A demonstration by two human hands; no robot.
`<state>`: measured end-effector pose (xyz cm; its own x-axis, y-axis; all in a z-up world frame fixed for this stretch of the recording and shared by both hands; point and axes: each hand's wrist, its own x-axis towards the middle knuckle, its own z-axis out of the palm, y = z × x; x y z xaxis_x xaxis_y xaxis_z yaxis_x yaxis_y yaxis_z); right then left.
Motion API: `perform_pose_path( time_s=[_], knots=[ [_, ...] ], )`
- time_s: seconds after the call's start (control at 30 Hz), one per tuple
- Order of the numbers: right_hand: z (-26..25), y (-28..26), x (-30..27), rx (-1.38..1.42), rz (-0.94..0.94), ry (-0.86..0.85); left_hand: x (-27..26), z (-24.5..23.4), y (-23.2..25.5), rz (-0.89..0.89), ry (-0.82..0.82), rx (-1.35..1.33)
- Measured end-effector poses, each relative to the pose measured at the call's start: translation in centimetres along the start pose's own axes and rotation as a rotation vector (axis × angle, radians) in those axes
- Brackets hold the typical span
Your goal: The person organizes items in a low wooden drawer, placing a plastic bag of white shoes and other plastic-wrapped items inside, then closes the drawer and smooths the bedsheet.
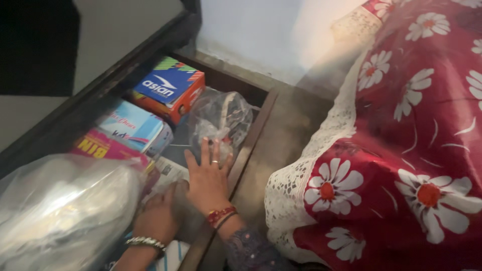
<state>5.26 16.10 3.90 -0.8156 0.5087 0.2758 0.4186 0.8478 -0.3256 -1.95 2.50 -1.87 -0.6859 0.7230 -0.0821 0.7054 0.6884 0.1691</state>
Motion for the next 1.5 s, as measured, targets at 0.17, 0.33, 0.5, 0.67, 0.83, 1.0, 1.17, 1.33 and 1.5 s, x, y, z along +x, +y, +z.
perform_pose_path(
  time_s=[0.17,0.33,0.5,0.67,0.83,1.0,1.17,1.33,1.5],
  knots=[
    [0.6,1.9,3.5,-0.004,0.161,-0.205,-0.3,0.4,0.0,-0.084,-0.207,0.061],
    [3.0,5.4,7.4,-0.086,0.202,-0.306,0.2,0.6,0.1,-0.087,-0.288,0.102],
    [4.1,8.7,11.2,-0.17,0.214,-0.222,1.5,1.4,-0.3,-0.111,-0.402,0.122],
    [4.5,8.4,11.7,-0.25,0.248,-0.326,1.7,2.2,-0.4,-0.16,-0.402,0.133],
    [2.7,8.4,10.5,-0.157,0.123,-0.23,1.7,2.0,-0.2,-0.13,-0.343,0.131],
    [1.7,5.9,7.0,-0.063,0.058,-0.153,0.9,2.1,-0.4,-0.09,-0.29,0.116],
    [0.6,2.1,0.6,0.085,-0.216,0.056,-0.1,1.5,-0.4,-0.057,-0.125,-0.028],
    [-1.0,1.4,-4.6,0.121,-0.337,-0.072,-1.2,0.9,-0.3,0.001,-0.086,0.024],
    [-1.5,1.1,-7.0,0.185,-0.329,-0.126,-3.0,-0.3,0.8,0.065,0.026,-0.053]
  ],
)
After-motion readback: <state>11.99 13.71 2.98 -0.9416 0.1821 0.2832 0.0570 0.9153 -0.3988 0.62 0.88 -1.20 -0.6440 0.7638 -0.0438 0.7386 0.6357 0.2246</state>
